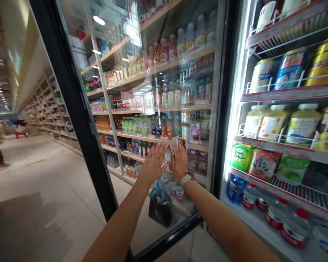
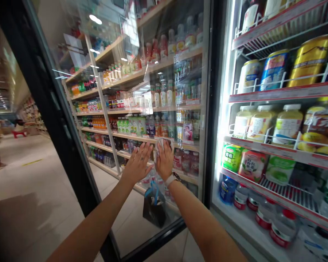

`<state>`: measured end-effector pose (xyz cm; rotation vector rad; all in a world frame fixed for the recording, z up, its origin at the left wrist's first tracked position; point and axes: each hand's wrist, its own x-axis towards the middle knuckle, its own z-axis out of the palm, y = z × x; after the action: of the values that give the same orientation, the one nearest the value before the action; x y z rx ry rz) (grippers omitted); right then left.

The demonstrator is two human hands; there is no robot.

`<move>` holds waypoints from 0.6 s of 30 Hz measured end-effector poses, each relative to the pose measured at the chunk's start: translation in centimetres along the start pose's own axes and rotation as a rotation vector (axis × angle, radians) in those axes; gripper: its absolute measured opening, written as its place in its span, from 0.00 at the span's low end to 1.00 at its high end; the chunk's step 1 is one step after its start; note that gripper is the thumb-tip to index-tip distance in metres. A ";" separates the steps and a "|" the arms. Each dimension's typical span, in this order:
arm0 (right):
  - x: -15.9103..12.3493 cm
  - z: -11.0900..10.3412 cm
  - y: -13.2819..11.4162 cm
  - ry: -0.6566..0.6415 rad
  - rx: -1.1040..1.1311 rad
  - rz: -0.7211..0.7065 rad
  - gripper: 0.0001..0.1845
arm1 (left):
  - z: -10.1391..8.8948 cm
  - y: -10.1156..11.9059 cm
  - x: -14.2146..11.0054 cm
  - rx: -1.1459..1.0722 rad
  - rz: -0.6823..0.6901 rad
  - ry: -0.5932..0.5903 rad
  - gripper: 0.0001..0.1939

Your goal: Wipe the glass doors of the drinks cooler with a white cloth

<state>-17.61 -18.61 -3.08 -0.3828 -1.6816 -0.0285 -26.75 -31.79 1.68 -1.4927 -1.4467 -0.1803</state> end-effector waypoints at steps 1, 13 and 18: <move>-1.9 0.4 -0.1 -0.005 0.002 0.015 0.31 | 0.0 0.1 0.0 -0.001 0.001 0.008 0.41; -5.5 -0.6 -0.1 -0.088 0.002 -0.004 0.32 | -0.5 0.3 -0.2 -0.024 0.000 0.007 0.41; 3.7 -1.6 0.5 0.013 -0.007 0.001 0.32 | -0.4 0.3 -0.2 -0.042 0.000 0.024 0.41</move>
<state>-16.30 -17.62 0.59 -0.3883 -1.6691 -0.0360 -26.38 -32.11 1.60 -1.5197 -1.4314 -0.2285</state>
